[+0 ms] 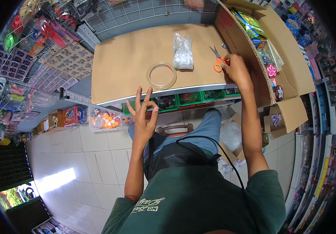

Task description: The person is wrapping small objects in bubble wrap and securing them with tape on a store sales floor.

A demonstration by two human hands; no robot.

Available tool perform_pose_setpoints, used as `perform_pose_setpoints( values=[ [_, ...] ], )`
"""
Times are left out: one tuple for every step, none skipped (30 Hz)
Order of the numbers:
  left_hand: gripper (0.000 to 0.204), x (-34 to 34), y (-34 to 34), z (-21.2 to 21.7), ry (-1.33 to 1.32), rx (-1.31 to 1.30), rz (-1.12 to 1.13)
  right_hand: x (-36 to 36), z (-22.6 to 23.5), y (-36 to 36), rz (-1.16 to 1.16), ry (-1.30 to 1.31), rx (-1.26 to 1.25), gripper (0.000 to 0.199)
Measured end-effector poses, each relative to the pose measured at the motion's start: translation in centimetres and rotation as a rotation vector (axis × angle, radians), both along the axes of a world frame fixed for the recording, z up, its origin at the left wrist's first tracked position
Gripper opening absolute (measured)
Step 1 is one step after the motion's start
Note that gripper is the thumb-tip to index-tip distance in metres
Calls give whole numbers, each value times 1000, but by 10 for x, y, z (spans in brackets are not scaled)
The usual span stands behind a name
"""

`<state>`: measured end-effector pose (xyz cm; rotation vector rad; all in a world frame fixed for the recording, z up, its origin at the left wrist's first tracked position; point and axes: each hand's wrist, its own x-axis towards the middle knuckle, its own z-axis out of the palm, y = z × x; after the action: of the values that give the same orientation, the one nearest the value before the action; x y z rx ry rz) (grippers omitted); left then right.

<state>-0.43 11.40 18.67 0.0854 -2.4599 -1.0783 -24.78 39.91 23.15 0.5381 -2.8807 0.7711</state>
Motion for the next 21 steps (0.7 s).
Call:
perform_pose_setpoints(
  values=[
    [7,0,0,0,-6,2,-12,0,0,-1,-2,-1,20,25],
    [7,1,1,0,-13,4,-25,-1,1,1,0,-3,19,25],
    [7,0,1,1,-14,3,-23,-2,5,4,23,-37,3,26],
    [8,0,1,2,-15,27,-38,-1,8,4,46,-74,-14,26],
    [9,0,1,2,-16,51,-52,0,8,2,50,-77,-14,26],
    [9,2,1,1,-19,52,-49,1,8,0,53,-92,-7,28],
    [9,2,1,1,-18,56,-53,2,10,0,53,-104,1,31],
    [10,1,2,1,-16,60,-57,2,11,0,53,-116,9,33],
    [10,1,2,1,-16,62,-57,1,9,1,41,-119,32,36],
    [9,1,1,2,-20,81,-59,1,10,2,41,-120,34,36],
    [9,1,1,2,-25,100,-61,1,13,3,53,-164,21,35],
    [9,0,2,1,-24,101,-61,1,14,4,64,-207,8,35],
    [8,0,1,1,-30,112,-62,2,13,3,65,-207,7,35],
    [8,0,0,1,-35,122,-62,5,11,2,31,-162,-25,33],
    [8,0,0,1,-34,121,-61,9,10,2,-3,-116,-58,33],
    [8,0,0,1,-33,137,-69,13,12,0,5,-116,-61,33],
    [8,2,0,1,-32,154,-76,21,16,0,85,-283,-354,34],
    [8,3,-1,1,-32,154,-67,29,19,0,165,-451,-647,36],
    [7,5,-2,0,-33,157,-72,40,20,0,280,-518,-653,39],
    [7,5,-2,-1,-33,161,-82,57,28,-8,351,-592,-691,25],
    [7,7,-3,0,-34,160,-77,67,10,-18,450,-629,-913,22]
  ],
)
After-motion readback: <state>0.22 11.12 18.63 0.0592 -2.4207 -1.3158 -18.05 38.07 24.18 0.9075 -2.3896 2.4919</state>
